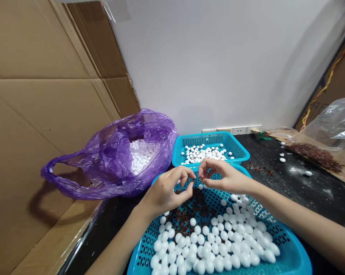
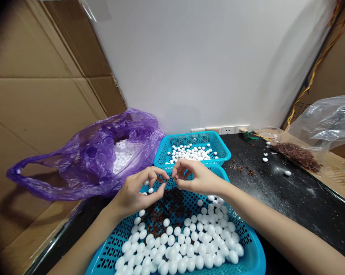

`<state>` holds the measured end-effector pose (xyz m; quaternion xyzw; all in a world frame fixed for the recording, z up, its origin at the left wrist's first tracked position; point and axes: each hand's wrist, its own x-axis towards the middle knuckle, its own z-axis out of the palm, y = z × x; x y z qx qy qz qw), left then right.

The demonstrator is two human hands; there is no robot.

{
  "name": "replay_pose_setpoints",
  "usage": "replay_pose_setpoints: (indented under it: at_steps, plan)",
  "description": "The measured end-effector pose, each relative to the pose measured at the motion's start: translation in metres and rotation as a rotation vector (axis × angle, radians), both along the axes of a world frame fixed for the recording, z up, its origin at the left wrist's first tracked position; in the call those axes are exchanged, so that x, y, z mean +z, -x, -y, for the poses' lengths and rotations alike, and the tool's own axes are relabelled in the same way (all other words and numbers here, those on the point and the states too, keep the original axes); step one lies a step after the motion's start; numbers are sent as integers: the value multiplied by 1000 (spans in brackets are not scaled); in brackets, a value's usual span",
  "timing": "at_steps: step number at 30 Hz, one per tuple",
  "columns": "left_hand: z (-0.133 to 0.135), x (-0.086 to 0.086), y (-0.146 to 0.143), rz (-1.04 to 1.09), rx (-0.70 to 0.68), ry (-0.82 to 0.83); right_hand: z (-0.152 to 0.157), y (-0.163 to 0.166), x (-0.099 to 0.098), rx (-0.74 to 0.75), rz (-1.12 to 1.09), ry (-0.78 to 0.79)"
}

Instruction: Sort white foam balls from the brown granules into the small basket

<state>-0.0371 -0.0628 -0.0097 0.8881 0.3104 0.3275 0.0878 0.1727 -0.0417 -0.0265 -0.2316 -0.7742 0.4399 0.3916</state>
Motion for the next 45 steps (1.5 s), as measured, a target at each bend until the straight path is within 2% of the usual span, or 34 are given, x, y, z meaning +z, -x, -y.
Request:
replay_pose_setpoints:
  at_steps: [4,13,22,29,37,45]
  plan:
    - [0,1,-1,22,-13,0,2,-1,2,-42,50,-122]
    - [1,1,-3,141,-31,120,6,-1,7,-1,-6,-195]
    - [1,0,-3,150,-52,96,4,2,3,33,-97,-59]
    - [-1,-1,-3,144,-60,131,3,3,2,122,-104,83]
    - [2,11,2,43,15,302,2,1,2,106,-188,155]
    - [3,6,0,13,91,277,3,1,5,96,-237,200]
